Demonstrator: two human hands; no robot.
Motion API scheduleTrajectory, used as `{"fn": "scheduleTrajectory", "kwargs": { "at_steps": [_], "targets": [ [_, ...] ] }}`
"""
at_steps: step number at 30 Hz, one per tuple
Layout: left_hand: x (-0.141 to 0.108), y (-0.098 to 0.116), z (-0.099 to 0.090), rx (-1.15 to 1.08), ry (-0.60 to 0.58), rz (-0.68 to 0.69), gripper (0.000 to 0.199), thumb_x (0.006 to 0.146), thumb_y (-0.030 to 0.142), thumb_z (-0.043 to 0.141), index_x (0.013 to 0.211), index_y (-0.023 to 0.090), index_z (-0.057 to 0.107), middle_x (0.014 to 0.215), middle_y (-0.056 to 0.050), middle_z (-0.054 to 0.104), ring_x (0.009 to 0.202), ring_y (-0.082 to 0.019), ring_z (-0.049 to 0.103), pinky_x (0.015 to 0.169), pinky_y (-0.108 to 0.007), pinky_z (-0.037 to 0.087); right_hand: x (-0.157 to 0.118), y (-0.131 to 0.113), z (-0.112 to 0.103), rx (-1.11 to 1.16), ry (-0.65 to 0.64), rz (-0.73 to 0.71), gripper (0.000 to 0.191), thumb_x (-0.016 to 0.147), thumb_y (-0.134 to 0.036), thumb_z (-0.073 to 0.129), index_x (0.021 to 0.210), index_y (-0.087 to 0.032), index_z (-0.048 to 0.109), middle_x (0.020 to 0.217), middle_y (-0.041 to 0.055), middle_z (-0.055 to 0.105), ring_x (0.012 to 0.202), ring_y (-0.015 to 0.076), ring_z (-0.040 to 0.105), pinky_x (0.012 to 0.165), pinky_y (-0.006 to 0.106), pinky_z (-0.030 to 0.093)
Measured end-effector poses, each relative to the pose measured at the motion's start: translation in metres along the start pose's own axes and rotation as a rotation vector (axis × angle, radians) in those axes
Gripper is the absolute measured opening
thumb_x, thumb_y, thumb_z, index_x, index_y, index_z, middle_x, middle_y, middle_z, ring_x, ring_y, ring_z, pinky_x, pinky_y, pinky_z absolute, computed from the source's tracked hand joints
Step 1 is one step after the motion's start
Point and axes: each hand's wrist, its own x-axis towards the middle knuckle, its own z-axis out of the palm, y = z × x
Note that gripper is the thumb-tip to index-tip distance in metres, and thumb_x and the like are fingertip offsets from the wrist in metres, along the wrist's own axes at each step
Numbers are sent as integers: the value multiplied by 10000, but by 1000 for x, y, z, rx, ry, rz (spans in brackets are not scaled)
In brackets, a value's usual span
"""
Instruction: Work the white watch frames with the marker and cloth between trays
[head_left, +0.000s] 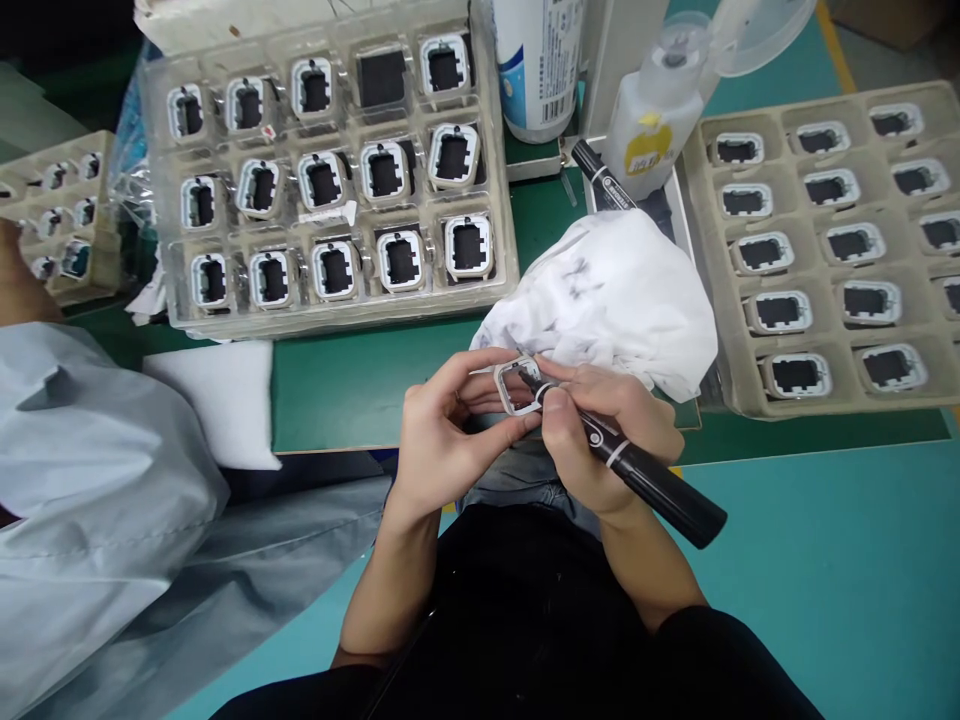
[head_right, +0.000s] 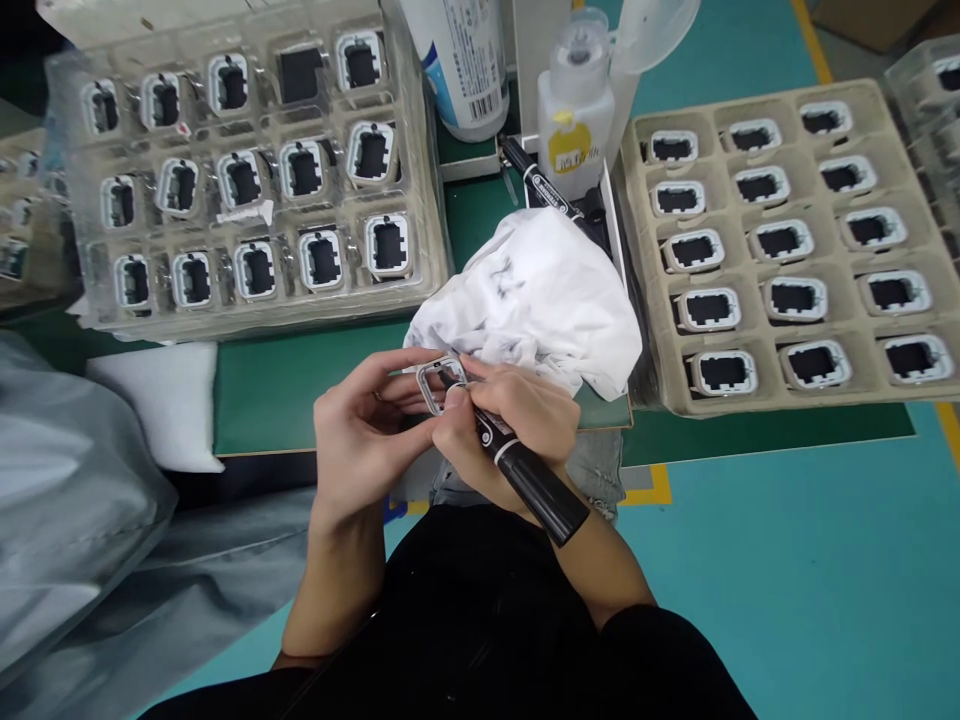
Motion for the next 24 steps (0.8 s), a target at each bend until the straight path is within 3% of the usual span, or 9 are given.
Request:
{"fn": "scheduleTrajectory", "kwargs": {
  "at_steps": [7,15,24],
  "targets": [
    [2,3,-2,-18,-16,-28,664,790,369,1205,1336,224,857,1102,-81,971,1008,-313,978,936,-367,839,2,-2,0,45,-1,4,196,1018,-119,774,955,-285,691,730,-76,782,637,197,856,867,408,866],
    [2,4,-4,-20,-21,-37,689,766,391,1219,1340,230,874,1108,-87,972,1033,-329,979,941,-375,841,0,1,3,13,66,-16,200,1083,-250,751,923,-318,653,648,-85,704,581,223,832,772,425,869],
    [3,-1,-6,-41,-38,-3,686,781,349,1213,1371,237,881,1157,-81,970,1060,-296,975,978,-338,826,-1,2,1,81,46,-18,175,1046,-165,763,974,-300,678,682,-101,700,504,161,712,858,435,869]
  ]
}}
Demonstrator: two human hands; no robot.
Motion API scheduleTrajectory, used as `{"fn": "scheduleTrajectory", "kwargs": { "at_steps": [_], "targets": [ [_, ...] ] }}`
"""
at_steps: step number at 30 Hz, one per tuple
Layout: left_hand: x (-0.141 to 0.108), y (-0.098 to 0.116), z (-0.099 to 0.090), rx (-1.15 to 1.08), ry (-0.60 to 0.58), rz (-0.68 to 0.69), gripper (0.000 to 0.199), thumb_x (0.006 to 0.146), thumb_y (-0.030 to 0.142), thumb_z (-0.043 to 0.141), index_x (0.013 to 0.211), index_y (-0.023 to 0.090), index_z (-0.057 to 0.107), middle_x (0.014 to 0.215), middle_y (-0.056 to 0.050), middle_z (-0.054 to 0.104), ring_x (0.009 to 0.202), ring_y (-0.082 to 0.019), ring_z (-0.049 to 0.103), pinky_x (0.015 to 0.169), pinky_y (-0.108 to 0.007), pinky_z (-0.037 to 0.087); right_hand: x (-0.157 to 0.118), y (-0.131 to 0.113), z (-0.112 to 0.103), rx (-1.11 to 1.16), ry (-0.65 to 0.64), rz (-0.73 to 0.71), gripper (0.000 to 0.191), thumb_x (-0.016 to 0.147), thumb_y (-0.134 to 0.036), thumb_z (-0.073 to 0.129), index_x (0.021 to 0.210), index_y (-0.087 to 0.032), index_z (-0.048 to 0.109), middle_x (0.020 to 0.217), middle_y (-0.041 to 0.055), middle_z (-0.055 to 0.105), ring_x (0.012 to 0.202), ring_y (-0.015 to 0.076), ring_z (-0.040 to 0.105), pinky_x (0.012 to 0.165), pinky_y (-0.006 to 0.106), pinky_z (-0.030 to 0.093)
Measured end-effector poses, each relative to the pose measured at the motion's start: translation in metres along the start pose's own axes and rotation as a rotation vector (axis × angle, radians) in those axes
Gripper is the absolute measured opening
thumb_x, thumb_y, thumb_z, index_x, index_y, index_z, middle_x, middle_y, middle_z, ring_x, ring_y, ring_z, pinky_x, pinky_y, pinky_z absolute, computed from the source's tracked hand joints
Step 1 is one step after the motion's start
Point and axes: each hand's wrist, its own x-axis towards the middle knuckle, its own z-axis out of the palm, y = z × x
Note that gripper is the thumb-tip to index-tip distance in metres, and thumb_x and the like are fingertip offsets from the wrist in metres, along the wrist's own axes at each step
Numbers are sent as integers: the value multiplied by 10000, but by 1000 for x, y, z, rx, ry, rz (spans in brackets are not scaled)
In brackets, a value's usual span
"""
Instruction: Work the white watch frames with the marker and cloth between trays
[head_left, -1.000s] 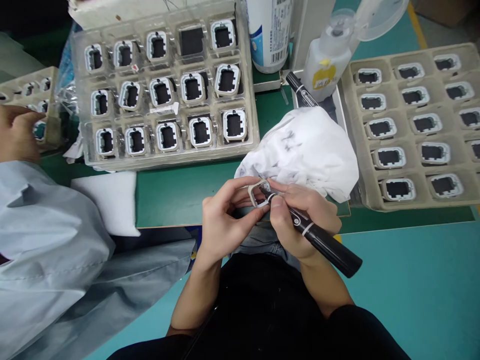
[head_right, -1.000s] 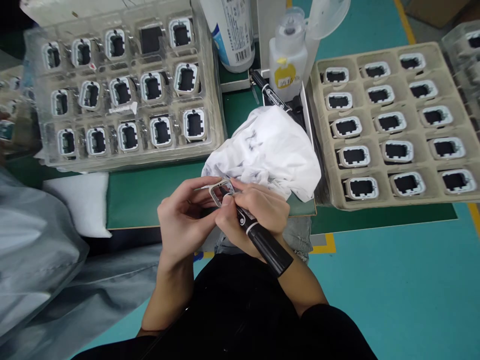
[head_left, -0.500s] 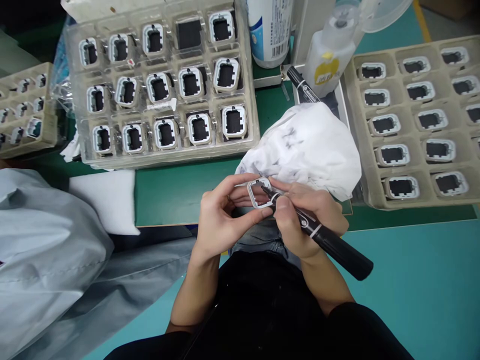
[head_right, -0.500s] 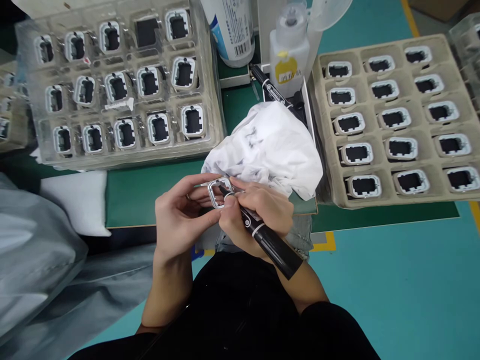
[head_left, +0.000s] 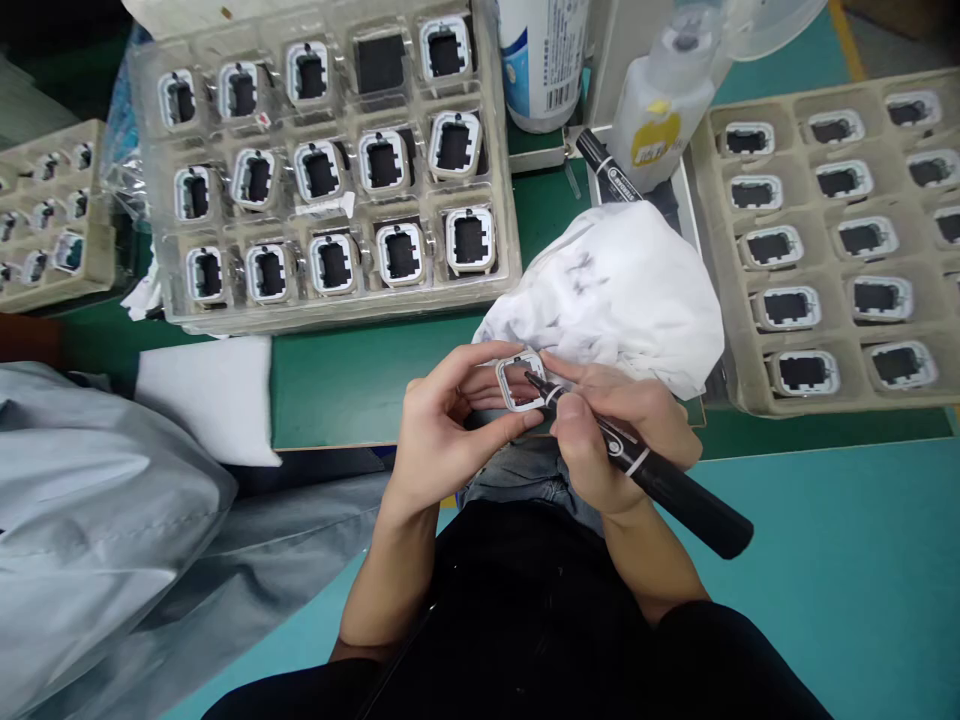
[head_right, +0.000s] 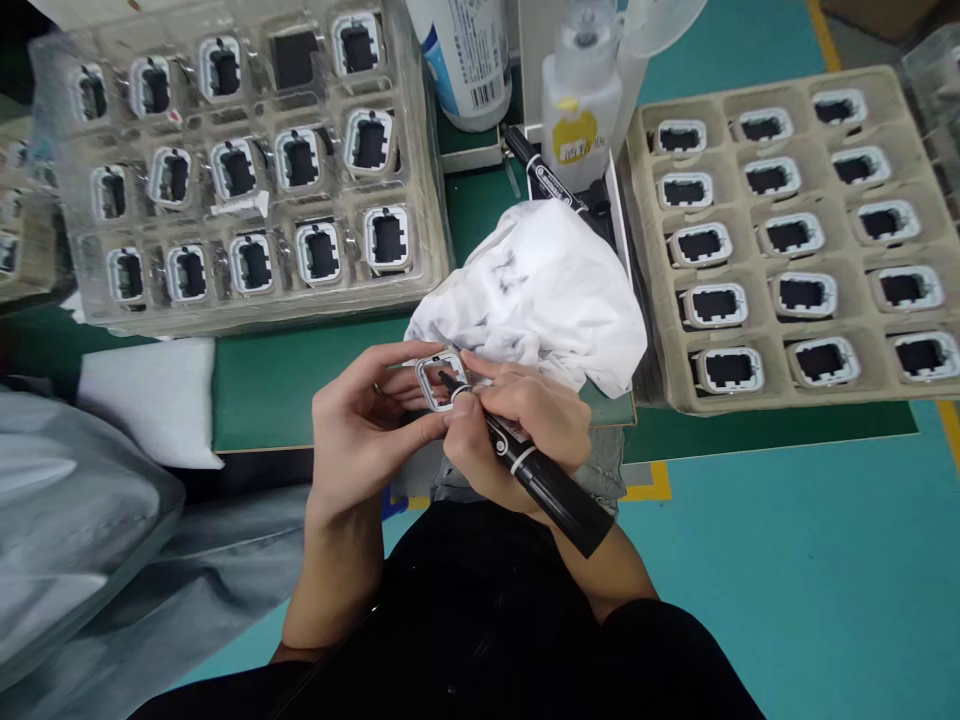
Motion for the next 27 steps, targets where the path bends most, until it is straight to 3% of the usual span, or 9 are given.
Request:
{"fn": "scheduleTrajectory", "kwargs": {
  "at_steps": [10,14,17,23,27],
  "targets": [
    [8,7,-6,-52,-55,-54,620,796,272,1201,1316,240,866,1188,-71,965,1131,-291,971,977,-315,824,-1,-1,-1,18,-18,-42,122,1121,-207,726,1054,-305,700,687,-107,704,464,144,606,915,467,875],
    [9,6,-9,-54,-91,-45,551,880,259,1145,1356,233,868,1221,-86,964,1177,-308,968,1007,-339,826,-1,0,-6,-4,-65,-55,122,1146,-223,688,1077,-324,679,688,-110,684,471,147,615,887,458,874],
    [10,6,-11,-74,-128,-36,521,943,234,1093,1419,231,878,1289,-104,962,1261,-332,952,1042,-355,823,0,1,-8,-27,-79,-70,146,1111,-199,702,1054,-330,673,689,-110,682,496,154,642,889,442,873],
    [9,6,-14,-73,-150,-72,654,972,273,1080,1582,223,848,1405,-156,939,1315,-373,934,1133,-431,806,3,-1,-7,62,-87,-80,258,967,-27,762,996,-275,699,753,-108,741,604,139,755,1028,438,861],
    [8,6,-15,-76,-151,-85,676,981,298,1078,1611,232,841,1450,-166,925,1338,-388,925,1162,-463,795,3,-1,-6,51,-101,-71,260,951,-28,783,939,-271,690,758,-101,778,594,139,766,1012,470,867]
  ]
}}
